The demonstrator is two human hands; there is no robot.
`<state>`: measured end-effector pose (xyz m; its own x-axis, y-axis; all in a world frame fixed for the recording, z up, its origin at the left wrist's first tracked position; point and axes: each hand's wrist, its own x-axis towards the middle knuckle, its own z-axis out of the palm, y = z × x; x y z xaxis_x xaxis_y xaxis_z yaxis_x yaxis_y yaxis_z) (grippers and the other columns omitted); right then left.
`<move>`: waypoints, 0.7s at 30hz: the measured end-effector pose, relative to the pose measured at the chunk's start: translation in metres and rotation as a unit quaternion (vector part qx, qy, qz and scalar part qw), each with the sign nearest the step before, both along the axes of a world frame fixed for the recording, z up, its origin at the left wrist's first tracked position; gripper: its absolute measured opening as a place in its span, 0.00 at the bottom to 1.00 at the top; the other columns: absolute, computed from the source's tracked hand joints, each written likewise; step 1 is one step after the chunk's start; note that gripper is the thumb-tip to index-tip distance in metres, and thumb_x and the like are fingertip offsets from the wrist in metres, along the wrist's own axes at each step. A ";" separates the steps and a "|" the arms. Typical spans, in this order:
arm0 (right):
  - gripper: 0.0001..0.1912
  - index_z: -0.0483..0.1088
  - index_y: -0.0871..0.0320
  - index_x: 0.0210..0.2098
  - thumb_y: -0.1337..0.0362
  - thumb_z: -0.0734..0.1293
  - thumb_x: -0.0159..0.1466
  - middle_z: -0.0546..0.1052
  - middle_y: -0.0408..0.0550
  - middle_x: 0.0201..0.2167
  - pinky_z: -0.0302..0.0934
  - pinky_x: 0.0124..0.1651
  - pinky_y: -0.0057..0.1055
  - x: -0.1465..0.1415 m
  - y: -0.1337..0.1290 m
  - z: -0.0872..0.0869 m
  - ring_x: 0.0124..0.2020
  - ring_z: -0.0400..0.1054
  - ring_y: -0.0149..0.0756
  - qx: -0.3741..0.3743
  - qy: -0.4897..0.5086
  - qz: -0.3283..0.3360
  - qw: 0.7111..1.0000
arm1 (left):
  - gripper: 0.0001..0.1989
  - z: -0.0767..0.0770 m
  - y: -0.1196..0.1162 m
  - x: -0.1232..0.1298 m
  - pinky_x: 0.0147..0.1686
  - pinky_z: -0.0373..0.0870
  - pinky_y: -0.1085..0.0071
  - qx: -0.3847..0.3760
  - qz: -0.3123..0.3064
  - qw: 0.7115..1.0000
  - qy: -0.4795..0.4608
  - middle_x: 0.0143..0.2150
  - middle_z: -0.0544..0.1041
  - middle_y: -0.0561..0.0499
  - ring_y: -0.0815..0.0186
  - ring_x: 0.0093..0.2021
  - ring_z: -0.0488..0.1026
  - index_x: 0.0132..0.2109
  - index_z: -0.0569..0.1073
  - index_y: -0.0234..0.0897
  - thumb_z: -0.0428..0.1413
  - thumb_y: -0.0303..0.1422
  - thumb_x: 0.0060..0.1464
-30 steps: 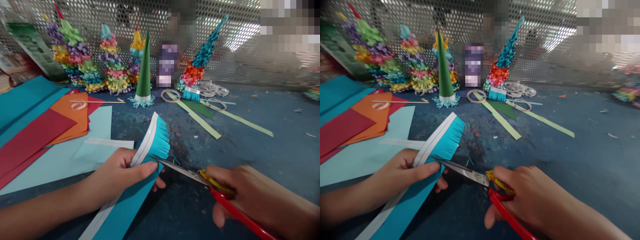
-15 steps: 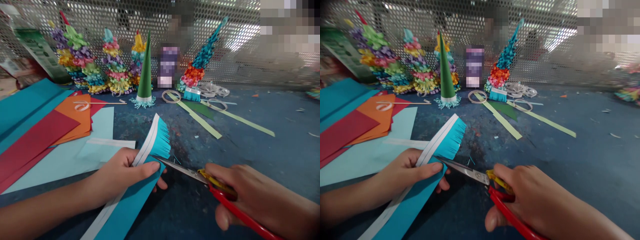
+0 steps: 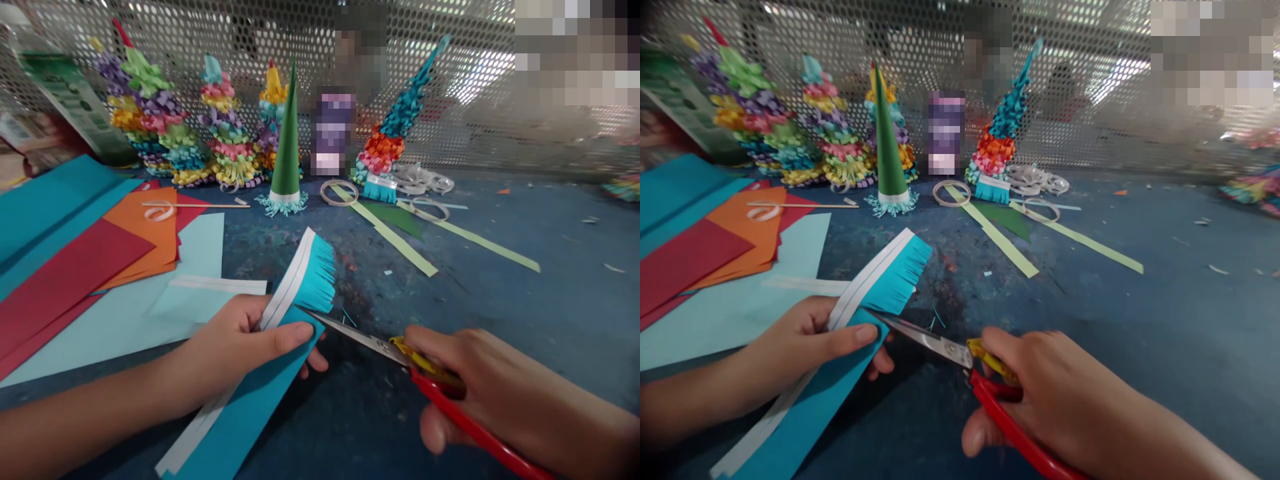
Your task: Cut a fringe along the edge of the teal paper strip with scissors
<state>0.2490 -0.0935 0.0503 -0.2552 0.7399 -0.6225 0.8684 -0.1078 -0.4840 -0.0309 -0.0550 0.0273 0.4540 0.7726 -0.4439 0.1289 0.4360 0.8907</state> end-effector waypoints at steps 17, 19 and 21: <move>0.14 0.65 0.49 0.30 0.48 0.68 0.62 0.87 0.43 0.27 0.57 0.29 0.34 -0.002 -0.001 0.004 0.25 0.76 0.45 -0.039 0.006 0.018 0.999 | 0.14 -0.019 0.002 -0.005 0.30 0.77 0.84 0.001 0.031 0.999 -0.041 0.30 0.88 0.54 0.71 0.29 0.82 0.34 0.88 0.41 0.71 0.46 0.56; 0.12 0.65 0.49 0.31 0.50 0.66 0.64 0.87 0.43 0.28 0.57 0.30 0.34 -0.001 -0.001 0.004 0.25 0.77 0.45 -0.026 0.012 0.027 0.999 | 0.13 -0.018 0.001 -0.005 0.30 0.77 0.84 -0.003 0.032 0.999 -0.035 0.31 0.89 0.54 0.71 0.29 0.82 0.34 0.88 0.41 0.70 0.45 0.58; 0.11 0.64 0.49 0.30 0.52 0.66 0.64 0.87 0.44 0.28 0.57 0.28 0.34 -0.001 -0.001 0.003 0.23 0.76 0.43 -0.016 0.006 0.026 1.000 | 0.12 -0.017 0.000 -0.005 0.30 0.77 0.84 -0.004 0.033 0.999 -0.033 0.32 0.89 0.54 0.72 0.29 0.82 0.34 0.88 0.40 0.70 0.44 0.59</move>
<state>0.2478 -0.0946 0.0535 -0.3015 0.7050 -0.6419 0.8670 -0.0774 -0.4923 -0.0358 -0.0546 0.0105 0.4313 0.7981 -0.4208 0.0412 0.4485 0.8928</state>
